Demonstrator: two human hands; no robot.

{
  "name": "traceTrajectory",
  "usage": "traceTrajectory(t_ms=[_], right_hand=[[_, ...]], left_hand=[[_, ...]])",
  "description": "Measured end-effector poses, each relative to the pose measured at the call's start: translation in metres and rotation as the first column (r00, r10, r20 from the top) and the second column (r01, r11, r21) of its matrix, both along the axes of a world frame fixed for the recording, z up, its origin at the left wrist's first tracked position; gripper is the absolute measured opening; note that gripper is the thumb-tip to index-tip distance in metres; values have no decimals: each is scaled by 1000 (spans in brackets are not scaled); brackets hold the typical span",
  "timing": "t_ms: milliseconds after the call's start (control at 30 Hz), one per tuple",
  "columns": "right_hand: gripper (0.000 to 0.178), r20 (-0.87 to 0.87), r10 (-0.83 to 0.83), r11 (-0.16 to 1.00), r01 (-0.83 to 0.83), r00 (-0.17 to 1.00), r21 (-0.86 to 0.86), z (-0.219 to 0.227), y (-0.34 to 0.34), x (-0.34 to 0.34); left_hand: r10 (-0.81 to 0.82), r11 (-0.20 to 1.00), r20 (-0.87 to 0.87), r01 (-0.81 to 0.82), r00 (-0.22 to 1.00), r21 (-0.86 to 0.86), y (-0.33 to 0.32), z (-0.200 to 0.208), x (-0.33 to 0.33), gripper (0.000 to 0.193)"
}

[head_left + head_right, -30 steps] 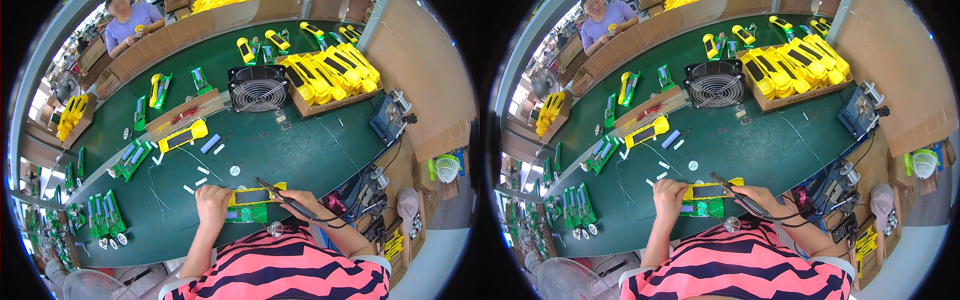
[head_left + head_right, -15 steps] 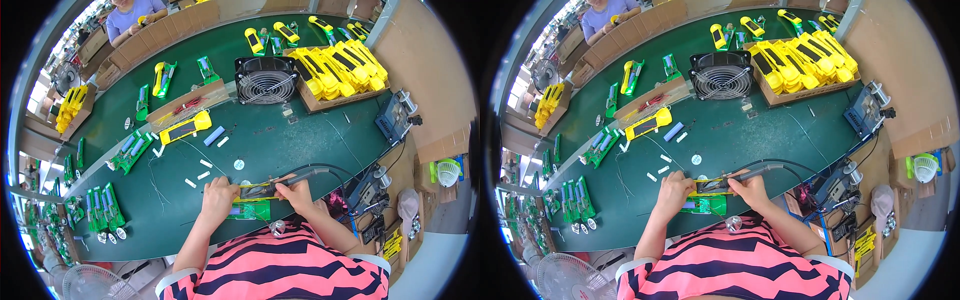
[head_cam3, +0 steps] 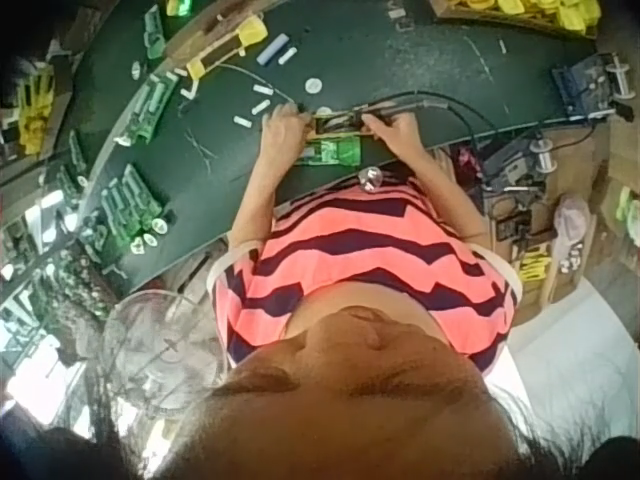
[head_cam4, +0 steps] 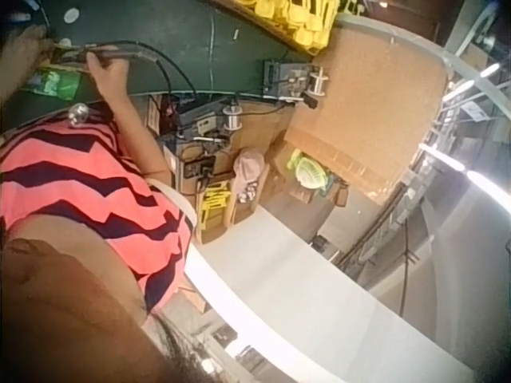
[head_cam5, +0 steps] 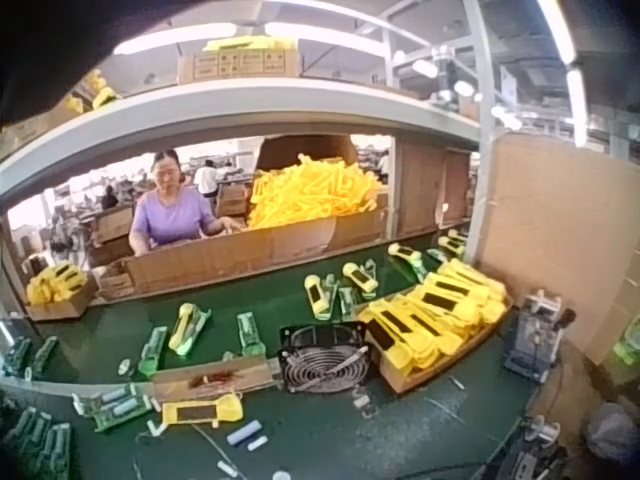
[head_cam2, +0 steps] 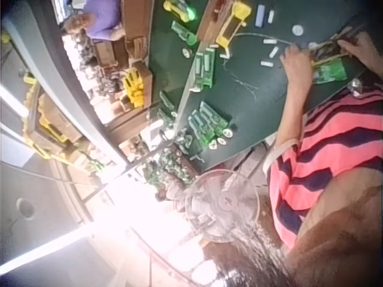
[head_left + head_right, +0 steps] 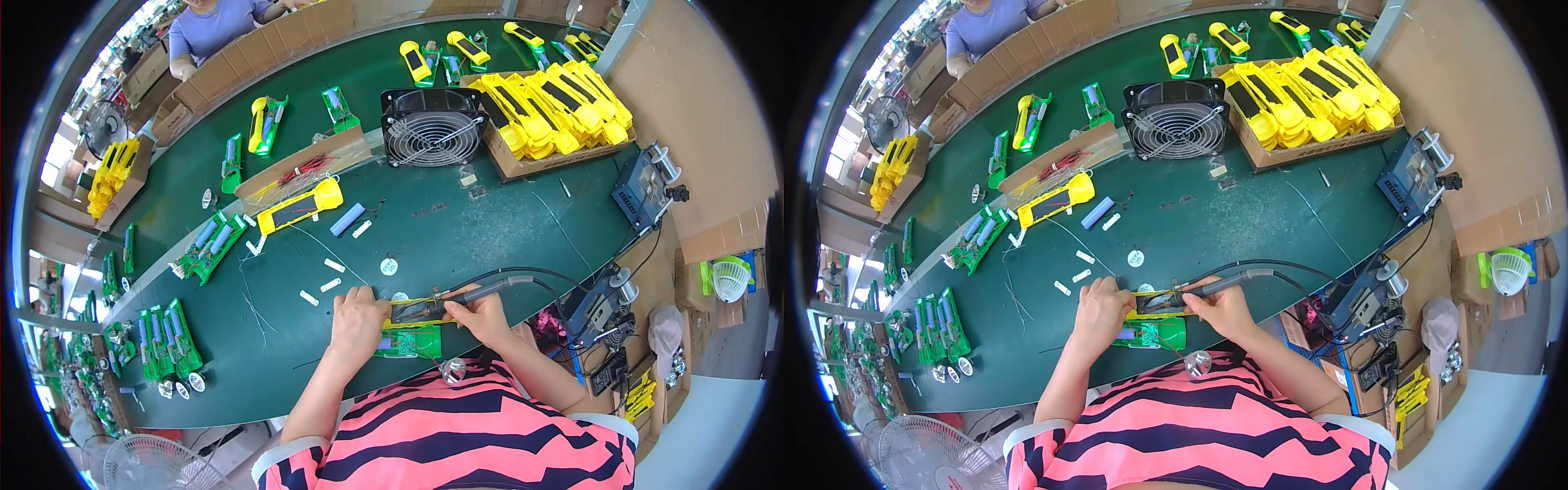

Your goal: Soldering wires and components onto circuit boards for handheld lights on an assembly line.

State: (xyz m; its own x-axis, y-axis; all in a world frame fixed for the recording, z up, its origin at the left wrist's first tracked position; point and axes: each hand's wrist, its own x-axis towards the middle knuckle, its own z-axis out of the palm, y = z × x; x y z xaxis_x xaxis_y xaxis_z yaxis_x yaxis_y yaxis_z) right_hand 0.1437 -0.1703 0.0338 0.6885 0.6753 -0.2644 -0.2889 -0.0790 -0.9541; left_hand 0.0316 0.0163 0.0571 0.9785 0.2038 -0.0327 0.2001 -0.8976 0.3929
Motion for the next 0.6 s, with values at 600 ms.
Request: traceTrajectory(t_ms=[600], right_hand=[[33,795,32,998,30,606,-63,17,-38,6]], left_hand=[[62,998,37,-61,997,-12,0,1,3,3]])
